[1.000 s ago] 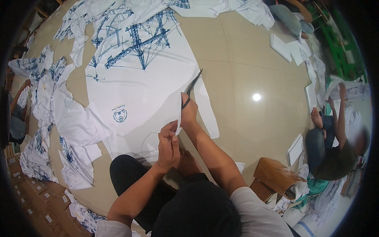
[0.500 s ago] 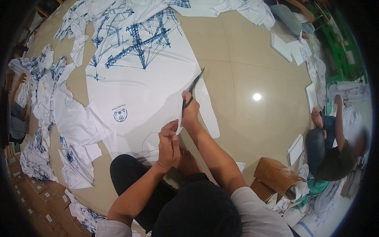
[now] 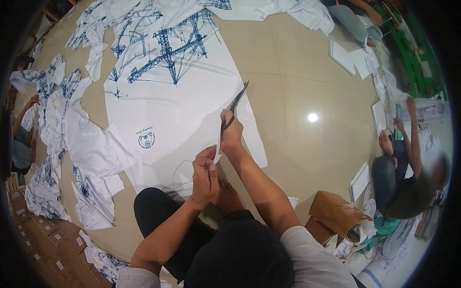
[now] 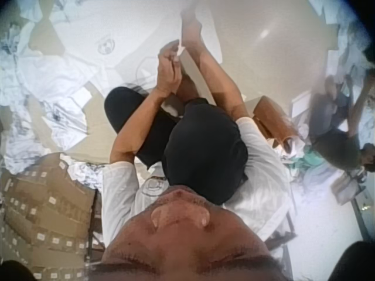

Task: The person sits on the floor and uses scissors to cut a large piece of white fabric with a printed design. They smooth the fabric, cut along a curved outline, and separate the cut piece from the main sheet.

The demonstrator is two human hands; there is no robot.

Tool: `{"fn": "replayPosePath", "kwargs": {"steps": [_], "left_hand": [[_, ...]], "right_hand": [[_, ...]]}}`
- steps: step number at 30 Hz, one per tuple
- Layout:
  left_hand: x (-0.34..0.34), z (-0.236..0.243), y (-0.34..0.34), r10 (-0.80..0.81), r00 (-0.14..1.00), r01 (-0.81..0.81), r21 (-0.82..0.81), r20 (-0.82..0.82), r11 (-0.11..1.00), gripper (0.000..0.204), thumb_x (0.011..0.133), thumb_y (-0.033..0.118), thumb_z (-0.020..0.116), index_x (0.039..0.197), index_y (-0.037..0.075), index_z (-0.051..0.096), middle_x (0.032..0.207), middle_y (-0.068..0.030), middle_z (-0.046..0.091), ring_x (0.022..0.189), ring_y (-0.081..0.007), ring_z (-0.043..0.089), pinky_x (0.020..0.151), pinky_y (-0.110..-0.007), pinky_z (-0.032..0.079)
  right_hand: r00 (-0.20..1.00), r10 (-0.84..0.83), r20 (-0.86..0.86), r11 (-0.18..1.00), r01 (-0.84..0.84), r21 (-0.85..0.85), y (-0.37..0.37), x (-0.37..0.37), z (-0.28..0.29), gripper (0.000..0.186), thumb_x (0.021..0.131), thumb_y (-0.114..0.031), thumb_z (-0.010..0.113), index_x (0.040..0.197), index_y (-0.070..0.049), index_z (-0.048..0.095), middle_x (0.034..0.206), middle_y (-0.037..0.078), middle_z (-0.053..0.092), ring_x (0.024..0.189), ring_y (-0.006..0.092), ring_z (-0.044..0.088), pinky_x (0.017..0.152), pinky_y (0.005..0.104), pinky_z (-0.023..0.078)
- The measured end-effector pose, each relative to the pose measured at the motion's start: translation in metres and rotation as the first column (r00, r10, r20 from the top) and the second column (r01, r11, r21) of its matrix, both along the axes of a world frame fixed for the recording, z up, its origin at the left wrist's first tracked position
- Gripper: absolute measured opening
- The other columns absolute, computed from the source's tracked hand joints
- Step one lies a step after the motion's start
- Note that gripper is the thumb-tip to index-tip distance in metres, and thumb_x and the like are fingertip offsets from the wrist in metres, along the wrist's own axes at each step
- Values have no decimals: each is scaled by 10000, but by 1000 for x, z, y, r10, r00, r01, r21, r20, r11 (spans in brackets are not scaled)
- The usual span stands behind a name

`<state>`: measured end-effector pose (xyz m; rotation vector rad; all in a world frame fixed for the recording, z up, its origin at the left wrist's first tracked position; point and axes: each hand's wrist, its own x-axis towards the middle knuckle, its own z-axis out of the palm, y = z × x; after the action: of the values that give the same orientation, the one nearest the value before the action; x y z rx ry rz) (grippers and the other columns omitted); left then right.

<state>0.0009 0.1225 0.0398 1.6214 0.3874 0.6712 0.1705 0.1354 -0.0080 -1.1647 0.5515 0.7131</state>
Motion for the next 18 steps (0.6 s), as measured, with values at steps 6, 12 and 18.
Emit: {"fn": "replayPosePath", "kwargs": {"steps": [6,12,18], "left_hand": [[-1,0,0,-6,1000,6,-13,-10,1000,165,1106,90,411,1189,-52,396,1453,-331,462,1367,-438,540,1175,-488,452],[0,1,-1,-6,1000,6,-13,-16,1000,164,1106,88,410,1187,-52,393,1453,-336,461,1364,-442,541,1174,-492,451],[-2,0,-1,-2,1000,2,-12,-26,1000,162,1104,88,419,1184,-52,399,1448,-336,468,1364,-443,544,1167,-489,458]], "right_hand": [[999,0,51,1000,1,-15,-1,-3,4,227,845,-174,729,734,-127,537,697,-46,458,623,105,431,579,307,359],[999,-41,7,998,41,49,-1,-3,-9,215,867,-175,736,763,-119,557,700,-46,489,611,94,450,563,291,366],[1000,-29,-4,998,29,52,-4,-4,-14,221,884,-184,753,797,-103,567,718,-35,527,610,96,475,561,286,390]]}}
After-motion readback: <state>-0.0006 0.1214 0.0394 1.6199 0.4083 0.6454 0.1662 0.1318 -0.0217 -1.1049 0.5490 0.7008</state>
